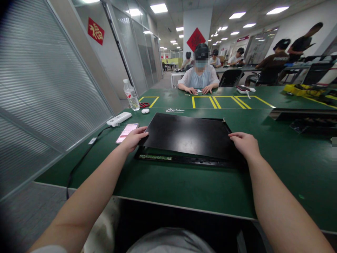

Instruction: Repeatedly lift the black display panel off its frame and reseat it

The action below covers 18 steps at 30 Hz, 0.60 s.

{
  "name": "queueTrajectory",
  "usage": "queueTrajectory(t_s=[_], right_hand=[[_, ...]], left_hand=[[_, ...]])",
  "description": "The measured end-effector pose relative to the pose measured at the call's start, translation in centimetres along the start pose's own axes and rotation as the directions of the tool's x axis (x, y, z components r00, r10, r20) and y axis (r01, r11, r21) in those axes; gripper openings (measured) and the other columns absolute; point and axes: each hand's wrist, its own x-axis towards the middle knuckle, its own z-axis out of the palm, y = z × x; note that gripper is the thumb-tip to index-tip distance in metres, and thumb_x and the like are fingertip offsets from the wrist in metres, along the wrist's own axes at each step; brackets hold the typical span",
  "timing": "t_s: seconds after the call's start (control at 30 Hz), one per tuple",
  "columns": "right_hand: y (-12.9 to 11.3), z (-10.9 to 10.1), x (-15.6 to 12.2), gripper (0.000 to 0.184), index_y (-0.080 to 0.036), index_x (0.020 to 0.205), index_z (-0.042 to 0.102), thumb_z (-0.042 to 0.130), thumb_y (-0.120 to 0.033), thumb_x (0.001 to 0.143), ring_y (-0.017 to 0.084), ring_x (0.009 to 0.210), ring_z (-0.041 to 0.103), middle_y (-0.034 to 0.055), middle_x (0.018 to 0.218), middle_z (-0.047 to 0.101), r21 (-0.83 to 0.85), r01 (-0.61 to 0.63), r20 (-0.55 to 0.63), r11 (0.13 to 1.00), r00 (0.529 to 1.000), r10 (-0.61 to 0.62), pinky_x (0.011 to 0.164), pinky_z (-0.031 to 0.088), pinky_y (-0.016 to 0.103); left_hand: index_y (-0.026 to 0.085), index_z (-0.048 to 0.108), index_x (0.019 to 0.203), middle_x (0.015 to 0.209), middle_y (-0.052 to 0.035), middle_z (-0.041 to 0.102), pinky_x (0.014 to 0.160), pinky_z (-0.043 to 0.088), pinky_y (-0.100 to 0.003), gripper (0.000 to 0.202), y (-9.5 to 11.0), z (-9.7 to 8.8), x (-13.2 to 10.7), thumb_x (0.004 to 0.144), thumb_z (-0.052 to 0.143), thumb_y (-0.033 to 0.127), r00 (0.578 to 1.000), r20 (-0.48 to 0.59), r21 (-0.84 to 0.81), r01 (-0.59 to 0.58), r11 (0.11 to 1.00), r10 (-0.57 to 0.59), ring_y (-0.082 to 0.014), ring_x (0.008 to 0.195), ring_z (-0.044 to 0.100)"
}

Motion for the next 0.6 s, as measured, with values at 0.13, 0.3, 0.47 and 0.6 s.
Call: queueTrajectory(t_s=[0.13, 0.3, 0.47, 0.6], right_hand=[[-0.2, 0.0, -0.1, 0.026, -0.028, 0.086, 0.083, 0.064, -0.033, 0.069, 0.022, 0.083, 0.062, 0.0035, 0.092, 0.076, 0.029, -0.022, 0.009, 0.999, 1.0, 0.022, 0.081, 0.046, 0.035], [0.0, 0.1, 0.0, 0.025, -0.028, 0.084, 0.082, 0.065, -0.033, 0.067, 0.023, 0.084, 0.062, 0.0036, 0.092, 0.076, 0.059, -0.026, 0.004, 0.998, 1.0, 0.026, 0.082, 0.046, 0.036], [0.1, 0.1, 0.1, 0.024, -0.027, 0.082, 0.082, 0.065, -0.033, 0.066, 0.023, 0.083, 0.063, 0.004, 0.091, 0.076, 0.06, -0.011, -0.001, 0.998, 1.0, 0.011, 0.082, 0.046, 0.037], [0.1, 0.1, 0.0, 0.023, -0.027, 0.079, 0.082, 0.066, -0.033, 0.064, 0.024, 0.084, 0.063, 0.0044, 0.089, 0.076, 0.078, -0.002, -0.014, 0.997, 1.0, 0.003, 0.081, 0.047, 0.037]], left_hand=[[0.015, 0.075, 0.113, 0.108, -0.0099, 0.079, 0.095, 0.056, -0.041, 0.045, -0.4, -0.2, 0.2, 0.068, 0.079, 0.015, 0.998, -0.048, 0.159, -0.025, 0.987, 0.033, -0.0286, 0.104, 0.072], [0.019, 0.08, 0.104, 0.115, -0.0083, 0.078, 0.103, 0.051, -0.041, 0.04, -0.7, -0.4, 0.3, 0.064, 0.082, 0.02, 0.991, -0.074, 0.375, -0.077, 0.924, 0.113, -0.0327, 0.117, 0.067], [0.02, 0.08, 0.097, 0.105, -0.007, 0.079, 0.102, 0.052, -0.041, 0.031, -1.1, -0.5, 0.5, 0.067, 0.078, 0.02, 0.991, -0.019, 0.429, -0.11, 0.897, 0.131, -0.0312, 0.11, 0.07], [0.021, 0.08, 0.093, 0.098, -0.0062, 0.079, 0.098, 0.054, -0.042, 0.025, -1.4, -0.6, 0.8, 0.068, 0.075, 0.019, 0.991, 0.028, 0.465, -0.13, 0.876, 0.132, -0.0305, 0.101, 0.071]])
